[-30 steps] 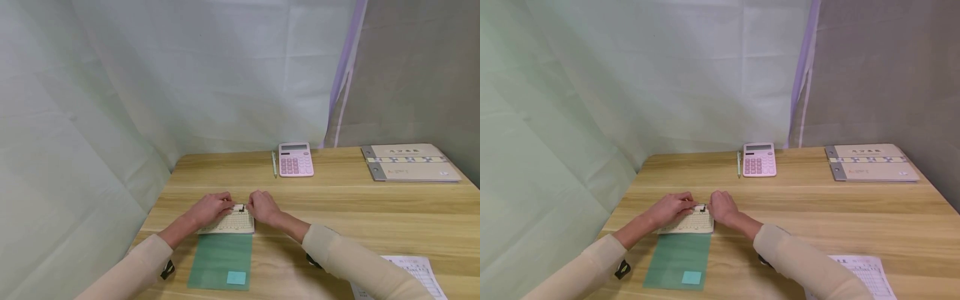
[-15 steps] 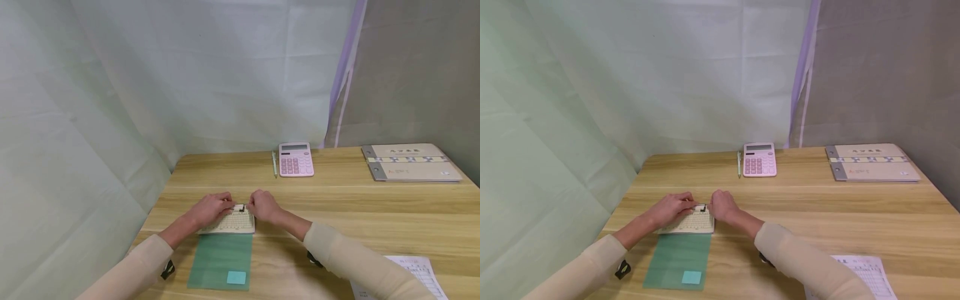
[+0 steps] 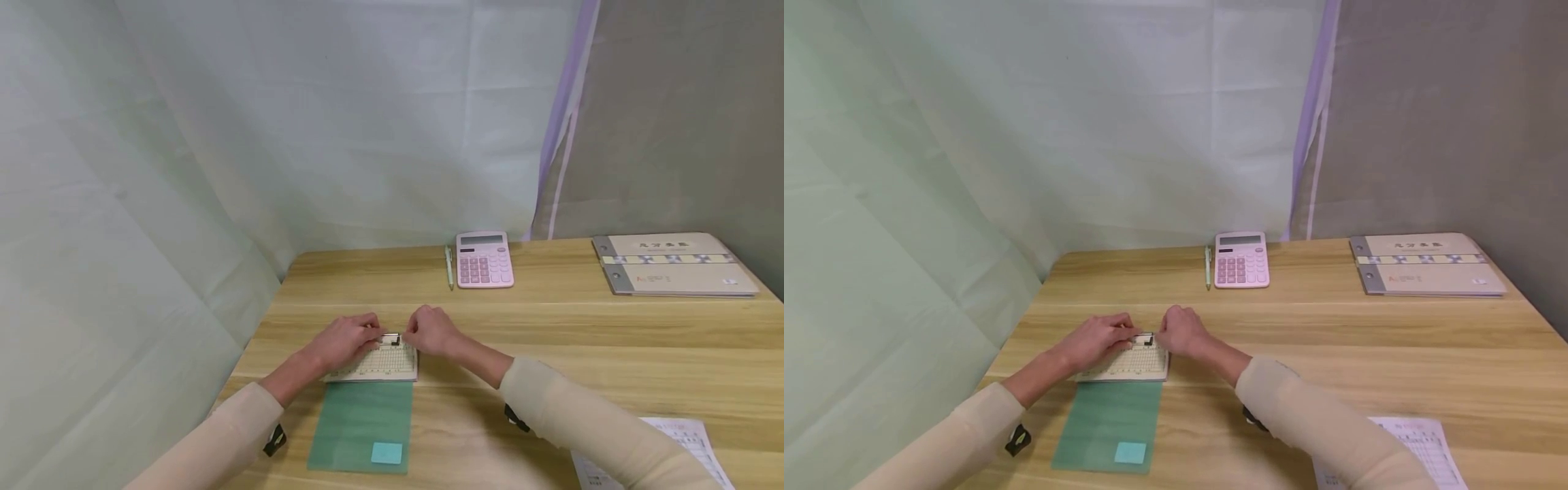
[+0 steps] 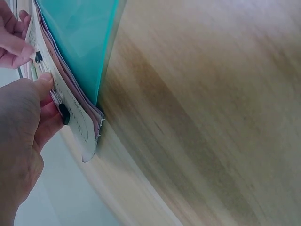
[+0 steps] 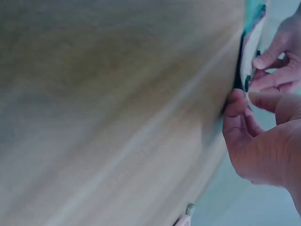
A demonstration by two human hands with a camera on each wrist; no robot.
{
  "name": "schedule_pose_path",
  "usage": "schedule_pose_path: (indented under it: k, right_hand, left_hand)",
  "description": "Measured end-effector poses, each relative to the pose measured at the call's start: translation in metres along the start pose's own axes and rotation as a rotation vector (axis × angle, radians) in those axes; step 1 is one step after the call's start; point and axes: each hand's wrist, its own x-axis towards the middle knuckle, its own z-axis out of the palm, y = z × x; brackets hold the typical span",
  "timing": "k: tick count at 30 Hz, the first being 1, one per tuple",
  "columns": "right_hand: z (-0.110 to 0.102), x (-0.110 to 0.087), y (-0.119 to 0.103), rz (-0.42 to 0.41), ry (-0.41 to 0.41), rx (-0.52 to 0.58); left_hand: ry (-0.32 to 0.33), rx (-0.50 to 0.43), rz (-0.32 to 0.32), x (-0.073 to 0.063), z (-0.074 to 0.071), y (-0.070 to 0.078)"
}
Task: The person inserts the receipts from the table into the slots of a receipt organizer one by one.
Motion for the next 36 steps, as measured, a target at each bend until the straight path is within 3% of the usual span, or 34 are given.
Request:
schedule_pose_path:
  k: [12,23,31,36]
  right_hand:
    - [0.007,-0.004,0.002,0.009,0.092,0.068]
    - [0.006,-0.003,0.002,0.018,0.063,0.058]
    - [-0.025,-0.012,0.018,-0.024,0.041,-0.017]
    - [-0.059,-0.033,0.036,-0.123,0.016,-0.03]
  left_hand:
    - [-0.007,0.023,-0.005,0.001,0.002,0.0]
    - [-0.018,0.009,-0.017,0.0,0.003,-0.004]
    - [-0.007,0.009,-0.03,-0.004,0.006,-0.007]
    - [-0.02,-0.013,-0.05,-0.007,0.006,-0.007]
